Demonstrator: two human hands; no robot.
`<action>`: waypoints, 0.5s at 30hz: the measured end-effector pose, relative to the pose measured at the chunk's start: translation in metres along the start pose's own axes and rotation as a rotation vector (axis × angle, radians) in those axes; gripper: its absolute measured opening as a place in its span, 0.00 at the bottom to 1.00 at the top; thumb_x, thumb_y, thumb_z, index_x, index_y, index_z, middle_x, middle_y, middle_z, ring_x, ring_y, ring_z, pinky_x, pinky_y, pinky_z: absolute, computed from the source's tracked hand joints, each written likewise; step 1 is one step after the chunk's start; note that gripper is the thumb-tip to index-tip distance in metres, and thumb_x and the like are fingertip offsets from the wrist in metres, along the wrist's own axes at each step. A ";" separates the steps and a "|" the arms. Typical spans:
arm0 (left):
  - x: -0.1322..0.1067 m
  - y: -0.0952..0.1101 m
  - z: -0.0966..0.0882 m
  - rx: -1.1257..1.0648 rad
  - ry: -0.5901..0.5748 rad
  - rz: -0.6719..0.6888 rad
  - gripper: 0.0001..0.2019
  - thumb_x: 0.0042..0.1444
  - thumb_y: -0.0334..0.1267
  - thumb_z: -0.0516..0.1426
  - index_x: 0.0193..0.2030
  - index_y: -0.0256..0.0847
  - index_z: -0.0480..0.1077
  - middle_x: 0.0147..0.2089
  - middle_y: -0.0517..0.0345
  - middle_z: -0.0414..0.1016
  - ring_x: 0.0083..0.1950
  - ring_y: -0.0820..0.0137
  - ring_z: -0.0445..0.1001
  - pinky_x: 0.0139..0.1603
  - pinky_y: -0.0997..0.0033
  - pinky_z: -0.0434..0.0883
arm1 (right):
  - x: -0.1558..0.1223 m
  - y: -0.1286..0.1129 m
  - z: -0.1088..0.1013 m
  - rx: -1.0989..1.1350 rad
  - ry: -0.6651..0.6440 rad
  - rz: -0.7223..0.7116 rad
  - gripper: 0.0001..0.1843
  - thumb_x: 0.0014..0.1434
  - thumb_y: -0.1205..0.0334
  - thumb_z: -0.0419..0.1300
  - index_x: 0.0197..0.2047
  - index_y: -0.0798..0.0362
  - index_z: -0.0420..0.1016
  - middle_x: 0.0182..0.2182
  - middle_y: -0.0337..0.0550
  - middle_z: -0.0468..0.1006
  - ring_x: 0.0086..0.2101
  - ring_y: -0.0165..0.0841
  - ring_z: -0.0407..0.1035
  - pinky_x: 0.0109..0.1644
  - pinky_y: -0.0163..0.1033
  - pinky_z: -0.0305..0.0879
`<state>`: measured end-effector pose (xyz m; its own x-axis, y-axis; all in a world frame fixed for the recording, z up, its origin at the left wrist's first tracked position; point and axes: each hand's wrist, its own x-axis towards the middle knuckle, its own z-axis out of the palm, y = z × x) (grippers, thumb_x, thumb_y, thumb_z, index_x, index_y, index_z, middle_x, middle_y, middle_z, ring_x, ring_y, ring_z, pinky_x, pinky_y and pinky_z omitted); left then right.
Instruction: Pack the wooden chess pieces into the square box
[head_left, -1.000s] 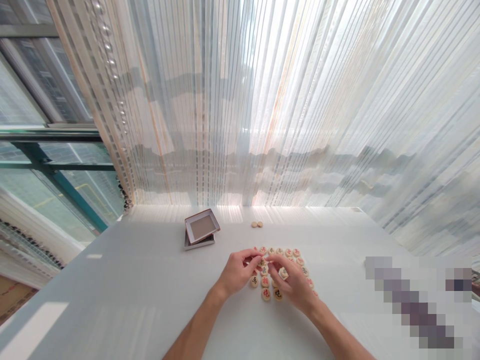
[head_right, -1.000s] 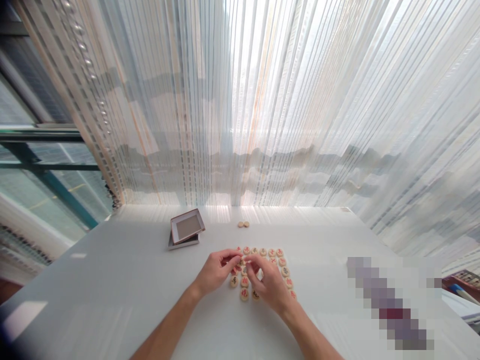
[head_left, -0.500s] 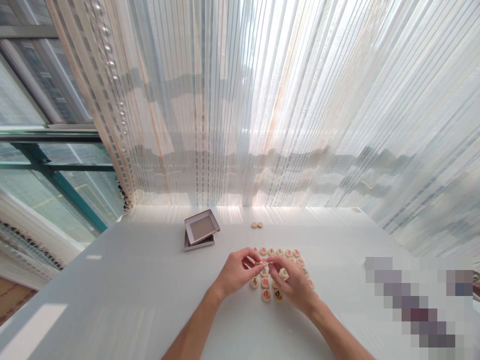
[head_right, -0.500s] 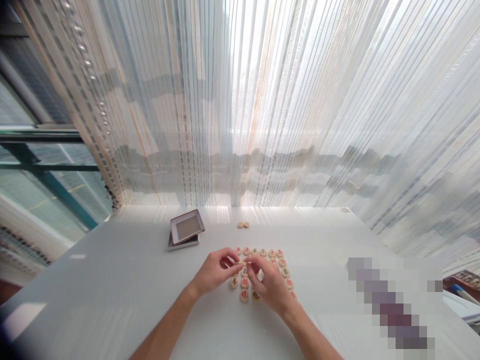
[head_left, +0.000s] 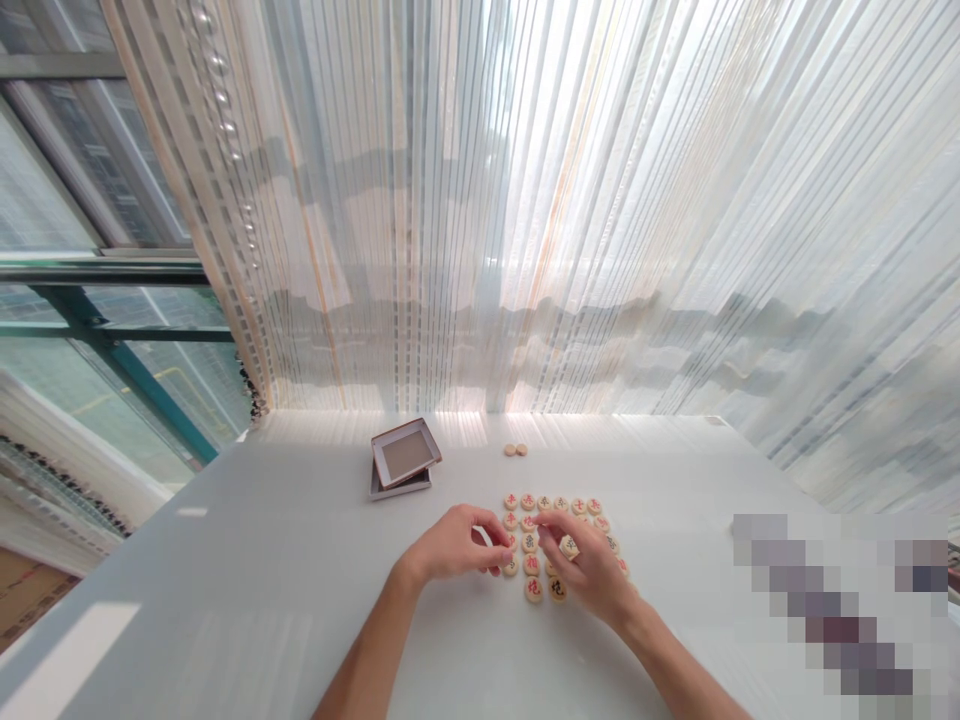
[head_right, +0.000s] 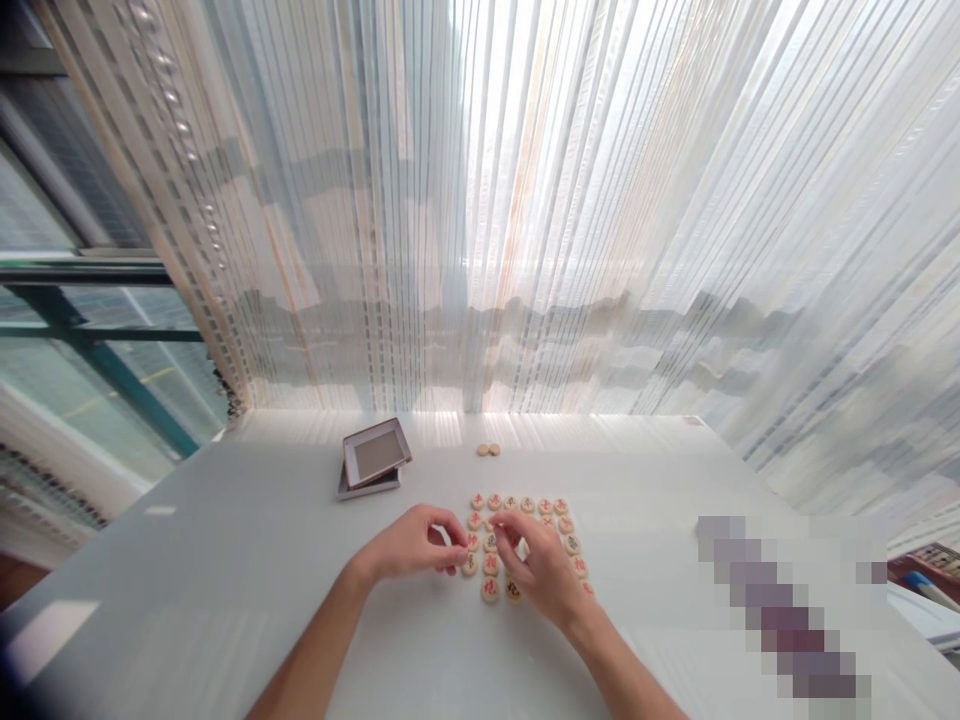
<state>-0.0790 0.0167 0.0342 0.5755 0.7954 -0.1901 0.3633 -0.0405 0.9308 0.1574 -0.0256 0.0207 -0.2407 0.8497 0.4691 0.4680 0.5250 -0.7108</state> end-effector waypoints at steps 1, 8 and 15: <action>-0.001 -0.002 -0.001 0.003 -0.046 -0.018 0.15 0.50 0.47 0.66 0.40 0.37 0.79 0.35 0.53 0.82 0.35 0.65 0.81 0.34 0.72 0.73 | 0.000 0.000 0.000 0.000 0.000 -0.002 0.09 0.68 0.64 0.54 0.46 0.49 0.75 0.30 0.41 0.77 0.30 0.32 0.71 0.23 0.31 0.63; 0.000 -0.014 -0.001 0.078 -0.179 -0.080 0.14 0.47 0.43 0.67 0.39 0.38 0.80 0.33 0.55 0.82 0.34 0.66 0.79 0.32 0.74 0.71 | 0.001 0.000 -0.001 -0.005 0.002 -0.008 0.08 0.68 0.64 0.54 0.45 0.49 0.74 0.30 0.41 0.77 0.30 0.32 0.72 0.25 0.31 0.65; 0.004 -0.017 0.004 0.151 -0.163 -0.059 0.14 0.44 0.44 0.68 0.36 0.38 0.80 0.32 0.59 0.80 0.33 0.68 0.76 0.32 0.74 0.69 | 0.001 -0.001 -0.001 -0.019 -0.001 -0.012 0.08 0.68 0.63 0.53 0.45 0.49 0.74 0.29 0.41 0.77 0.29 0.32 0.71 0.26 0.32 0.67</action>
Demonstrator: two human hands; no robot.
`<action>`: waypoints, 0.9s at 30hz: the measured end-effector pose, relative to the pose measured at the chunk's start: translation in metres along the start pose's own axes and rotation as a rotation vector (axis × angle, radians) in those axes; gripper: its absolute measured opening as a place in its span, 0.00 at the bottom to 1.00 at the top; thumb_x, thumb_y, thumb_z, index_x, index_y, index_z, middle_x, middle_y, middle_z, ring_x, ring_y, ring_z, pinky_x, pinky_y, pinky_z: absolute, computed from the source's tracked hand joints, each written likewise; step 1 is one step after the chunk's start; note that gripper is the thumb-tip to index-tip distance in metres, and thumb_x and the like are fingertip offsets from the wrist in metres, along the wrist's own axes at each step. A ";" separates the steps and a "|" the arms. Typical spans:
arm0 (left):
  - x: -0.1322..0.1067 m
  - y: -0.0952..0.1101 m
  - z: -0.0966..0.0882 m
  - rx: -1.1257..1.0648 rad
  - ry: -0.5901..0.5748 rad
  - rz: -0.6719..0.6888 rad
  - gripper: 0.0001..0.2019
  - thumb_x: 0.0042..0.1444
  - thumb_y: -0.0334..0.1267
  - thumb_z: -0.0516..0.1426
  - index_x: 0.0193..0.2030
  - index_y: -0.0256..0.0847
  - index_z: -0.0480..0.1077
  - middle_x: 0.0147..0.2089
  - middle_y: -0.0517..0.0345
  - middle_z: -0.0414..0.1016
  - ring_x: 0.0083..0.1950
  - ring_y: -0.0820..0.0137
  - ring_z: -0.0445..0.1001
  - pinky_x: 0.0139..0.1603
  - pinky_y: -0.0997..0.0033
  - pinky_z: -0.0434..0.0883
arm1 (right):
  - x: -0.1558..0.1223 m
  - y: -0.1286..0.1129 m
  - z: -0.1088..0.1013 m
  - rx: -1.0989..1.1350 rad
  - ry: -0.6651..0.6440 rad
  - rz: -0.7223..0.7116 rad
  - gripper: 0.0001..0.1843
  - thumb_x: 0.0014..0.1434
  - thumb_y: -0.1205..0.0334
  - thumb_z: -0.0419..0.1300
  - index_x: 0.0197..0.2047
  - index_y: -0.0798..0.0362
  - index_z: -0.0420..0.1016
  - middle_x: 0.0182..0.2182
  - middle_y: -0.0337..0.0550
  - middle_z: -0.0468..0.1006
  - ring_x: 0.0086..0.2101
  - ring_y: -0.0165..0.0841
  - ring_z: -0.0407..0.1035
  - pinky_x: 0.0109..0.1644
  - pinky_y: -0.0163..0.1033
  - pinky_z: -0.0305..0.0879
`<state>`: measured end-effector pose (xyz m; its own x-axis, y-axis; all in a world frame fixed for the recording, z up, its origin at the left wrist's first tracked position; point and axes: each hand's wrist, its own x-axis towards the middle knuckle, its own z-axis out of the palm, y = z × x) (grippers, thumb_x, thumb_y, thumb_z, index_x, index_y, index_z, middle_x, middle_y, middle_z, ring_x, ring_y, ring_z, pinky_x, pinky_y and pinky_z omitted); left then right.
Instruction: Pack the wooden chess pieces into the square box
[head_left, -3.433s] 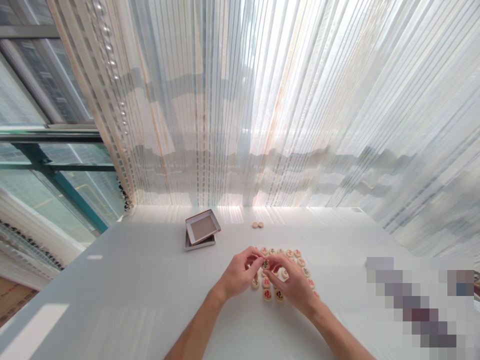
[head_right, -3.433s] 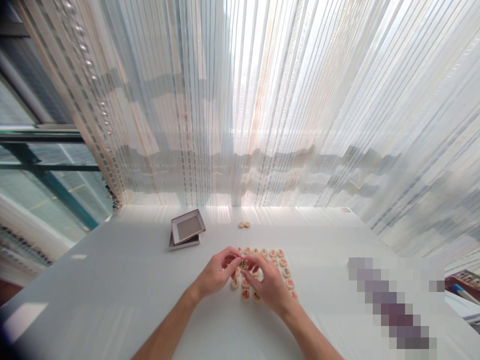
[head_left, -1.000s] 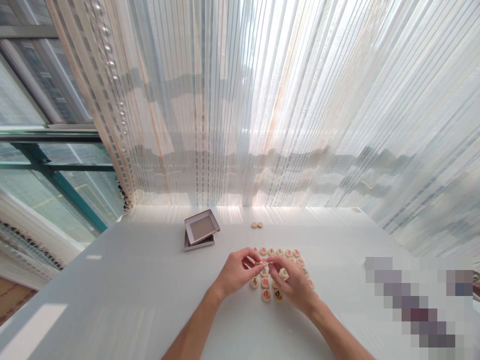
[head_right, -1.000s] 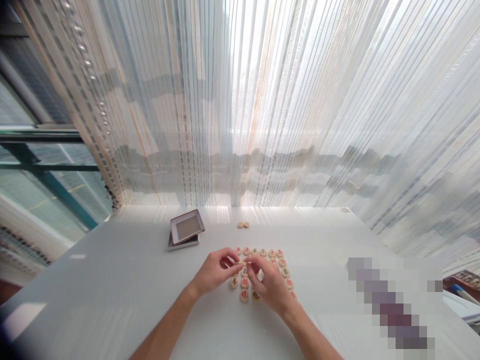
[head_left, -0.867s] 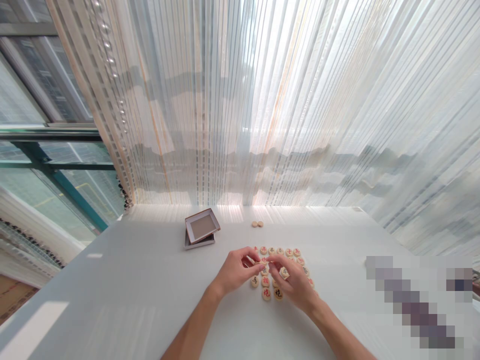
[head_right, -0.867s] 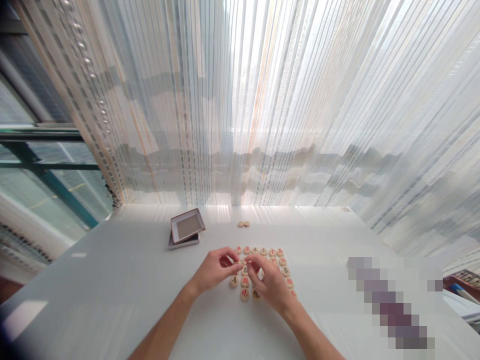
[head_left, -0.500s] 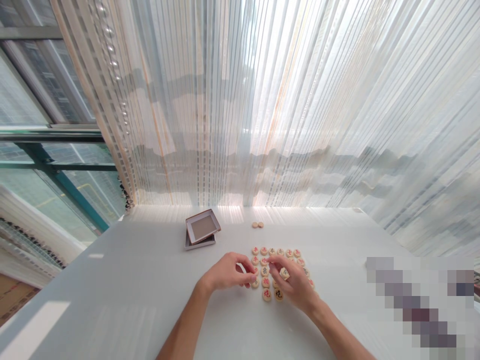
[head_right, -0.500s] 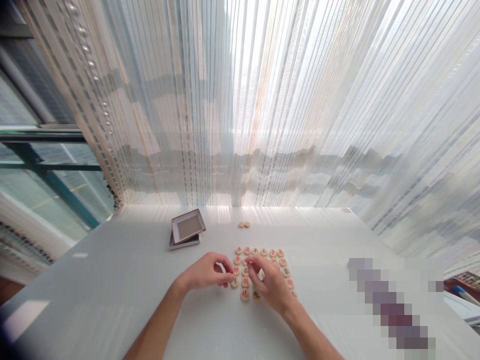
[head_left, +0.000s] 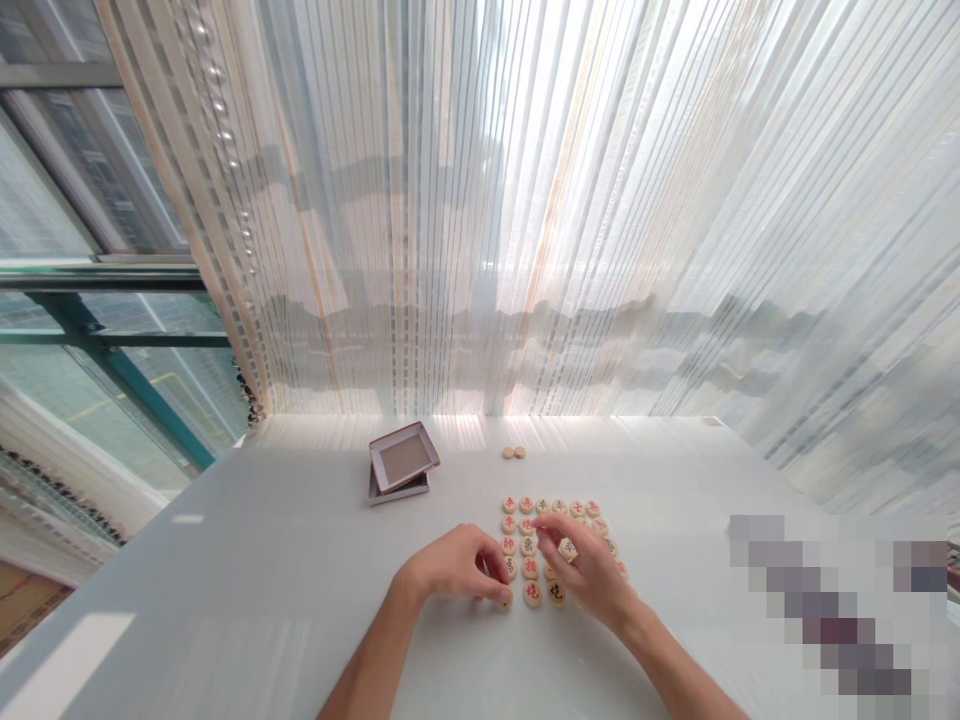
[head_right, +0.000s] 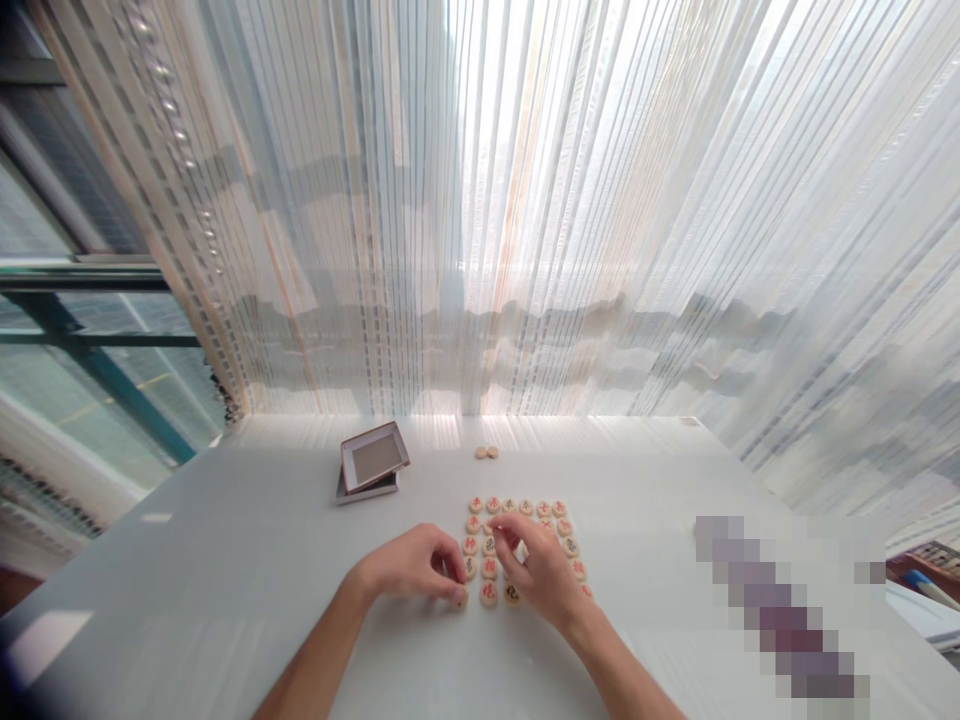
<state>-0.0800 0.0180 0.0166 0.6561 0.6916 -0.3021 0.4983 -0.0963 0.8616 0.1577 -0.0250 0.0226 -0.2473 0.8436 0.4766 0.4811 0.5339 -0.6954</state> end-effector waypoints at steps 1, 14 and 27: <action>0.001 0.000 0.000 -0.002 0.010 0.000 0.14 0.44 0.44 0.69 0.36 0.38 0.80 0.31 0.59 0.80 0.32 0.69 0.76 0.32 0.75 0.69 | 0.000 0.000 0.000 -0.002 -0.001 -0.002 0.08 0.68 0.63 0.53 0.45 0.49 0.74 0.29 0.41 0.77 0.29 0.32 0.71 0.27 0.32 0.67; 0.004 -0.005 0.007 -0.025 0.095 -0.105 0.15 0.43 0.48 0.66 0.32 0.38 0.74 0.26 0.59 0.77 0.23 0.69 0.74 0.22 0.75 0.66 | 0.001 -0.004 0.000 -0.009 0.003 0.013 0.09 0.67 0.62 0.54 0.43 0.49 0.75 0.28 0.41 0.77 0.28 0.33 0.72 0.24 0.32 0.66; 0.000 0.000 0.005 0.040 0.090 -0.110 0.17 0.45 0.52 0.66 0.29 0.38 0.73 0.24 0.60 0.76 0.23 0.70 0.74 0.22 0.76 0.64 | -0.001 0.005 0.000 0.005 0.027 0.007 0.09 0.67 0.64 0.54 0.45 0.50 0.75 0.30 0.43 0.78 0.30 0.33 0.73 0.25 0.32 0.67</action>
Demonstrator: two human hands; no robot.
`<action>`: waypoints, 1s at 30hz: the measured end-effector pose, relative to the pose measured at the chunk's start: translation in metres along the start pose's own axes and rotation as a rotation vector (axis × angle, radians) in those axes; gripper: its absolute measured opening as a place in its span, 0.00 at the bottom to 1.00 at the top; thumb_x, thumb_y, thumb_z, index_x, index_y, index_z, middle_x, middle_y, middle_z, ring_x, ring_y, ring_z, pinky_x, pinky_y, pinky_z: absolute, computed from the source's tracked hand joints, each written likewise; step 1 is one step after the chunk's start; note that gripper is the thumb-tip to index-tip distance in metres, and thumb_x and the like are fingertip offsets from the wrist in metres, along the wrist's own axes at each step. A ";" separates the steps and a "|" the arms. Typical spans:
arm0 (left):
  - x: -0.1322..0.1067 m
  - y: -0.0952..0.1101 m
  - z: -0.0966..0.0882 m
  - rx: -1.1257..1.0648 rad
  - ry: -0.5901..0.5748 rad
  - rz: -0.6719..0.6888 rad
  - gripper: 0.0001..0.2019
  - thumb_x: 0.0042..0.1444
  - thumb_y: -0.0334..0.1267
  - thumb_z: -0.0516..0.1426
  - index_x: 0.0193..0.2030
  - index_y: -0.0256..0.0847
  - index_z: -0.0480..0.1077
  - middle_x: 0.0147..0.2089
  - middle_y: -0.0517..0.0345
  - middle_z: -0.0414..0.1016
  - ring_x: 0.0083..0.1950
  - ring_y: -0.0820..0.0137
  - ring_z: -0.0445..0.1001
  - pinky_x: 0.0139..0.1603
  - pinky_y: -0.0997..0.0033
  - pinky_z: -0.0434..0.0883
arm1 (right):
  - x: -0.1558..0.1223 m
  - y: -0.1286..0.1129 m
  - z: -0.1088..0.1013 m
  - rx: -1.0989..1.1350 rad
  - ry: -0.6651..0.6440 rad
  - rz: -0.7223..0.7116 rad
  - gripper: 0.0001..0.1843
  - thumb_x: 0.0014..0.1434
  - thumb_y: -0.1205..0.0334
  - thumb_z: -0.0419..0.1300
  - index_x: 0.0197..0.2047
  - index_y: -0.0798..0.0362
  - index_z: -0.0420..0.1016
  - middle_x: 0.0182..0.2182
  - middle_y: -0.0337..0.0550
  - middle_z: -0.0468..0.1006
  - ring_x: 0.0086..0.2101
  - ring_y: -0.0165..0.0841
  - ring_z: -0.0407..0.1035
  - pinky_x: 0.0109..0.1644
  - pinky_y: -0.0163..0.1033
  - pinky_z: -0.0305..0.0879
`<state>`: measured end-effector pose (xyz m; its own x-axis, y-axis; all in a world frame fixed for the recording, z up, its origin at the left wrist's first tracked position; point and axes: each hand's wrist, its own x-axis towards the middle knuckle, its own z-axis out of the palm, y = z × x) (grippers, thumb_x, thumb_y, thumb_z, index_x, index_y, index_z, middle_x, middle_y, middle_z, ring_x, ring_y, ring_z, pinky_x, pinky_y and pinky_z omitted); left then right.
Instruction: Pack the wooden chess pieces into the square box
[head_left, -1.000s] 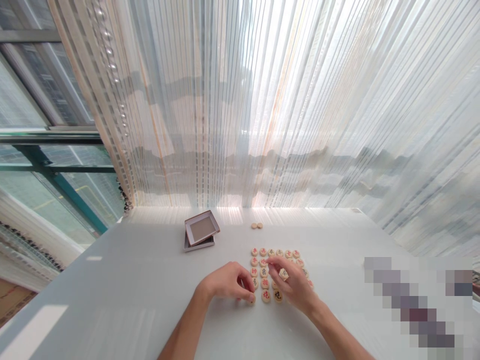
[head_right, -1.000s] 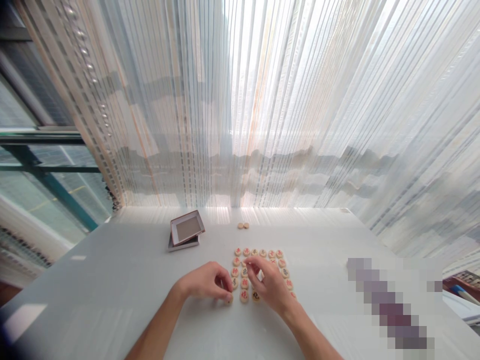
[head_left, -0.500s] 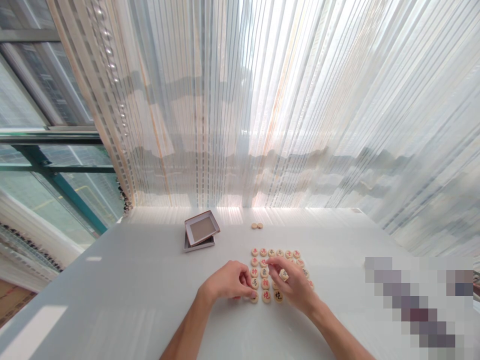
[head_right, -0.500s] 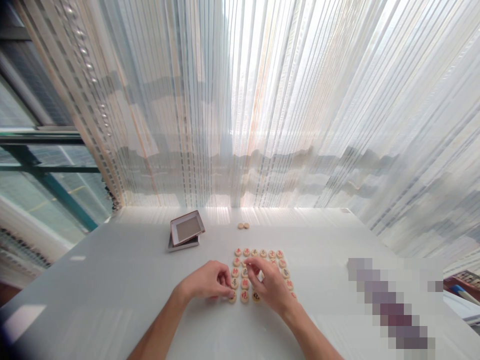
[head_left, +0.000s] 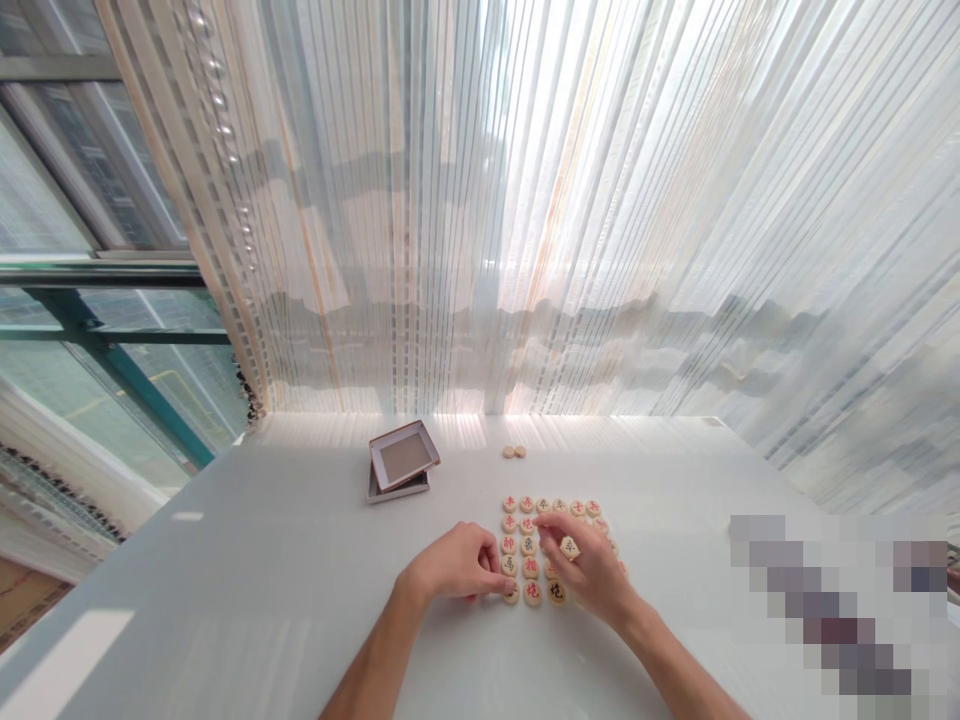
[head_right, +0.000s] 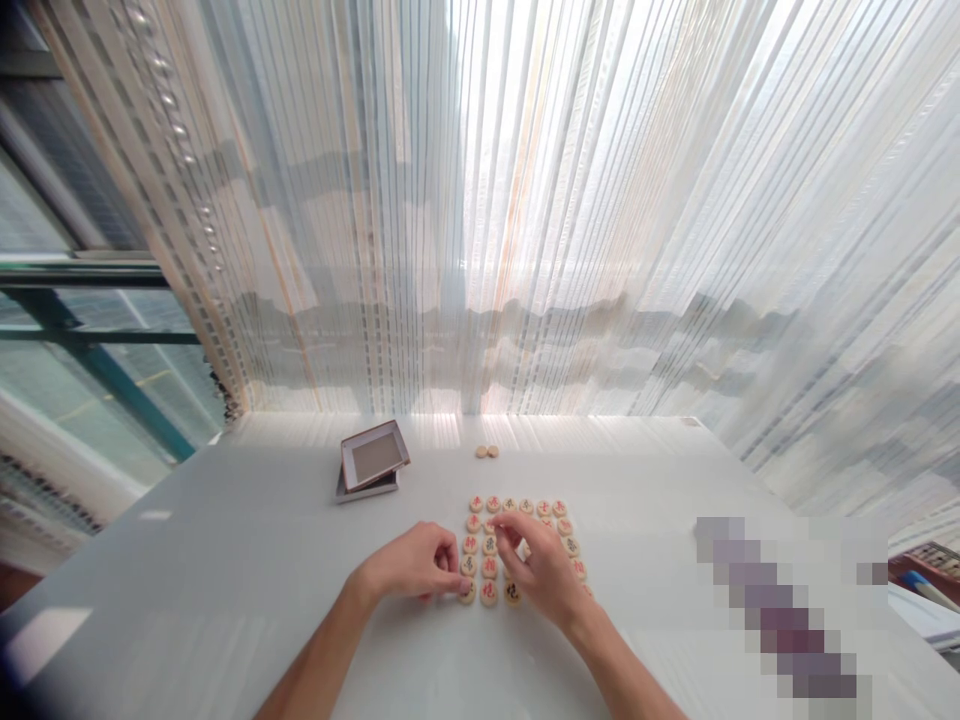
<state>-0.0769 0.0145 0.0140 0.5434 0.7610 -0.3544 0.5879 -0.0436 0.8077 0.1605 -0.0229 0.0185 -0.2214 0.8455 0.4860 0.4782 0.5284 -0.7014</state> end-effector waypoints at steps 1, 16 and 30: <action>0.000 0.000 0.000 0.005 0.003 0.001 0.18 0.45 0.52 0.65 0.29 0.38 0.73 0.24 0.60 0.76 0.23 0.70 0.74 0.21 0.76 0.64 | 0.000 0.000 0.000 0.002 -0.001 -0.003 0.09 0.67 0.64 0.54 0.45 0.50 0.75 0.30 0.43 0.78 0.30 0.33 0.73 0.25 0.32 0.67; 0.001 0.000 -0.001 0.049 0.008 0.006 0.18 0.45 0.54 0.65 0.30 0.39 0.74 0.25 0.60 0.76 0.23 0.71 0.72 0.22 0.75 0.63 | 0.001 0.006 -0.001 -0.034 0.035 0.016 0.08 0.67 0.61 0.56 0.45 0.49 0.75 0.31 0.42 0.80 0.31 0.34 0.74 0.38 0.39 0.73; 0.004 0.012 -0.006 0.229 0.384 0.183 0.21 0.60 0.55 0.55 0.29 0.38 0.73 0.26 0.61 0.71 0.27 0.73 0.63 0.29 0.73 0.59 | 0.052 0.017 -0.020 -0.094 -0.060 0.183 0.16 0.68 0.54 0.55 0.54 0.52 0.72 0.42 0.46 0.80 0.38 0.35 0.77 0.40 0.40 0.76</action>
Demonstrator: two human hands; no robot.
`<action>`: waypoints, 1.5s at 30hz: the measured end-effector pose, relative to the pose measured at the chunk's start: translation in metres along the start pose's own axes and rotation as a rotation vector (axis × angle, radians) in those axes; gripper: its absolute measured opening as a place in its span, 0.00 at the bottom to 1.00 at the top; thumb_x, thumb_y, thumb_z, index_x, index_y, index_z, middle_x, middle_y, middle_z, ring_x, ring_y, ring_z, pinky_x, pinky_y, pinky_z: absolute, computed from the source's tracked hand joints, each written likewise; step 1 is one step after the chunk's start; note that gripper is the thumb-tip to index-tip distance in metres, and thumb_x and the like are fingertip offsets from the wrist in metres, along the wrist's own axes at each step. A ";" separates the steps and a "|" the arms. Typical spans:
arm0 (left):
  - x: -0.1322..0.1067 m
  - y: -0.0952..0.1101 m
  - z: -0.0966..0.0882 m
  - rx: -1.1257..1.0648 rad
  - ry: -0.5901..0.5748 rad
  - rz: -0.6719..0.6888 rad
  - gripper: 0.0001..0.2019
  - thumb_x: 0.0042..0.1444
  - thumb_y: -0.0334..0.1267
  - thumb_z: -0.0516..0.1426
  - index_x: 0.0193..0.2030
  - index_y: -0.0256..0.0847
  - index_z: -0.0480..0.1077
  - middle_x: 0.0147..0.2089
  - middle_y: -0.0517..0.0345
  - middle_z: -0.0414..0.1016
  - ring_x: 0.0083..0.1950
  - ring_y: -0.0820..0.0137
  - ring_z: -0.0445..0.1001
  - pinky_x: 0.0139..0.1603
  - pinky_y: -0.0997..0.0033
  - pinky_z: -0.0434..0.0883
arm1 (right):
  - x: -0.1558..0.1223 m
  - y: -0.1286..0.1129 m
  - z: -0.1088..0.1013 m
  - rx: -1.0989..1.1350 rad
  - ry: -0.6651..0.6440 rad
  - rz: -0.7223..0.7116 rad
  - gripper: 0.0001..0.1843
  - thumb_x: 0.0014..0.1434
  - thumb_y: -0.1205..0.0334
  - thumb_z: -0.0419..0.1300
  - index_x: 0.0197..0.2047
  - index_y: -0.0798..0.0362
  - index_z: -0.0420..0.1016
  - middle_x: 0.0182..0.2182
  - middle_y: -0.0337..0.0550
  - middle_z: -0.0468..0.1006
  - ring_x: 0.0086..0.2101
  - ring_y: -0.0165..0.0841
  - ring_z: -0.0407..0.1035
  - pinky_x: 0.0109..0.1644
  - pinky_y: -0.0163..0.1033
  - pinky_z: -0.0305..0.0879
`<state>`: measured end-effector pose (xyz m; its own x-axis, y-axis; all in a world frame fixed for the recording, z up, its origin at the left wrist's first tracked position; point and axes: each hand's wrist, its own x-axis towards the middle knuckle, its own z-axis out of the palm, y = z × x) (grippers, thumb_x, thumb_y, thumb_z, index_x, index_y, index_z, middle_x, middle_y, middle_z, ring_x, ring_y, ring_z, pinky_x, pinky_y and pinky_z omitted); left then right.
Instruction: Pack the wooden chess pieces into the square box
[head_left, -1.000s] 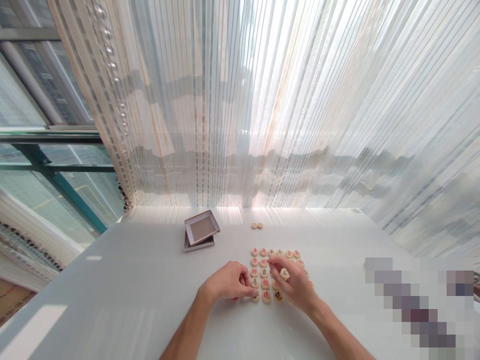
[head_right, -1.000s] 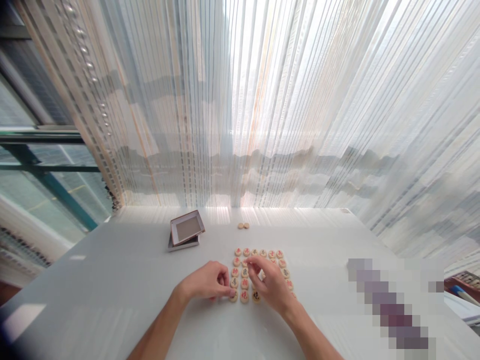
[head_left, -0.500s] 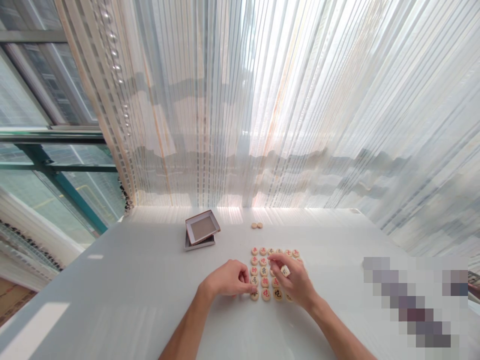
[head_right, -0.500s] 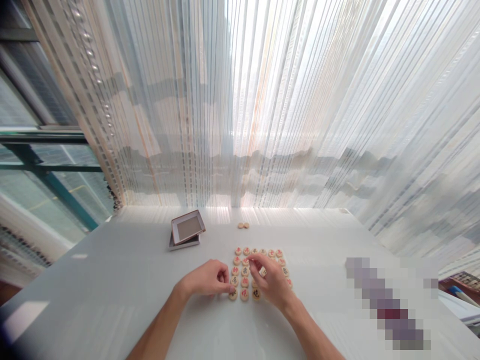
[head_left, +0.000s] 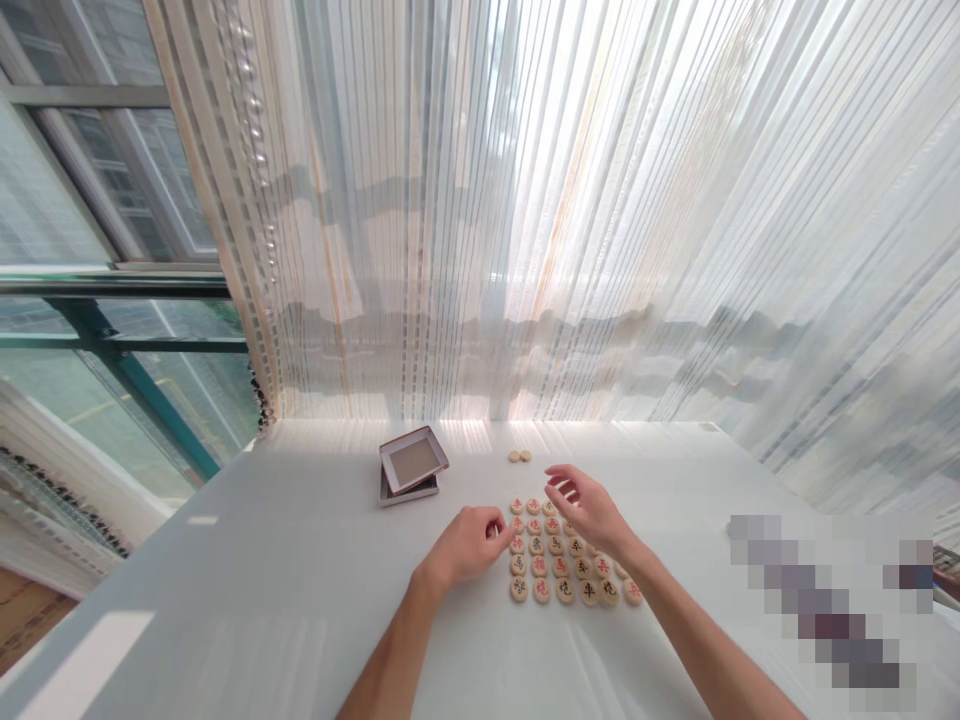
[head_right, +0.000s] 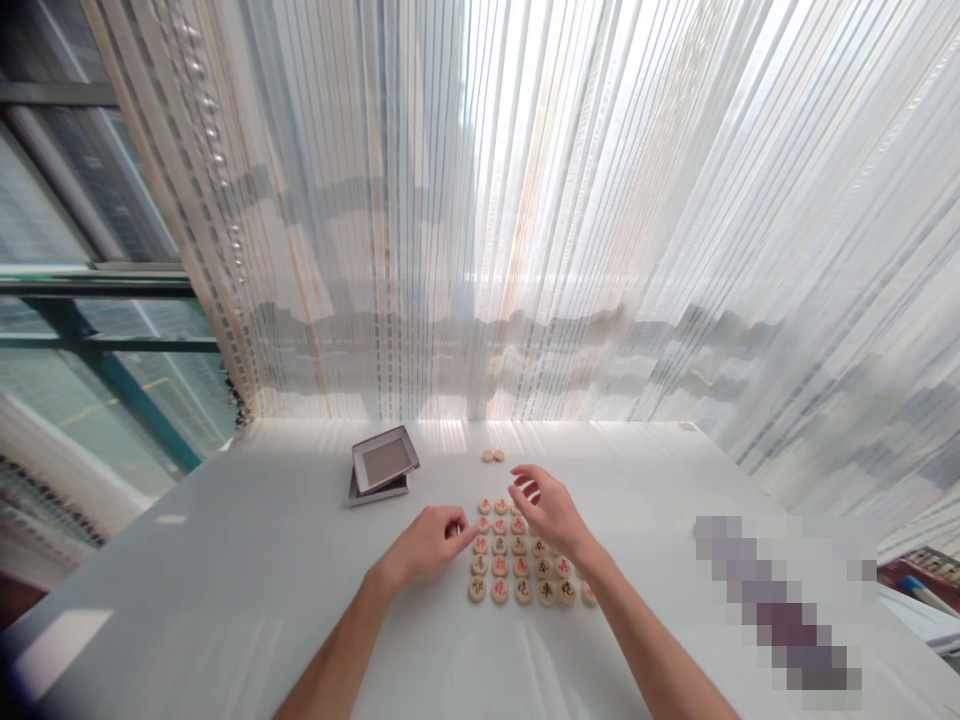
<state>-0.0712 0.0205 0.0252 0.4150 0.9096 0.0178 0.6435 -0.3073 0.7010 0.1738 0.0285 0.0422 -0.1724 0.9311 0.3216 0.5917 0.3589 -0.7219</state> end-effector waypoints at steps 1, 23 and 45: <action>0.000 0.001 -0.001 0.022 0.049 0.000 0.21 0.61 0.55 0.54 0.30 0.38 0.73 0.26 0.60 0.72 0.27 0.72 0.63 0.29 0.73 0.59 | 0.008 0.002 0.002 -0.015 -0.008 0.001 0.16 0.67 0.54 0.55 0.54 0.52 0.73 0.43 0.47 0.80 0.39 0.35 0.77 0.41 0.41 0.76; 0.000 -0.007 -0.004 0.186 0.142 -0.012 0.12 0.62 0.47 0.55 0.37 0.44 0.77 0.29 0.57 0.78 0.29 0.68 0.72 0.31 0.72 0.58 | 0.094 0.031 0.057 -0.359 -0.252 0.018 0.14 0.67 0.58 0.56 0.53 0.50 0.76 0.48 0.49 0.70 0.35 0.32 0.72 0.44 0.38 0.66; 0.000 -0.001 -0.001 0.176 0.183 0.044 0.13 0.66 0.47 0.53 0.37 0.45 0.76 0.30 0.60 0.78 0.30 0.69 0.73 0.32 0.72 0.61 | 0.013 -0.029 -0.002 -0.029 -0.308 -0.107 0.16 0.71 0.51 0.51 0.51 0.49 0.74 0.42 0.44 0.80 0.37 0.33 0.75 0.38 0.38 0.73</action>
<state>-0.0724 0.0214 0.0255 0.3323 0.9248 0.1851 0.7362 -0.3771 0.5620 0.1561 0.0300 0.0683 -0.4620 0.8660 0.1911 0.5789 0.4578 -0.6747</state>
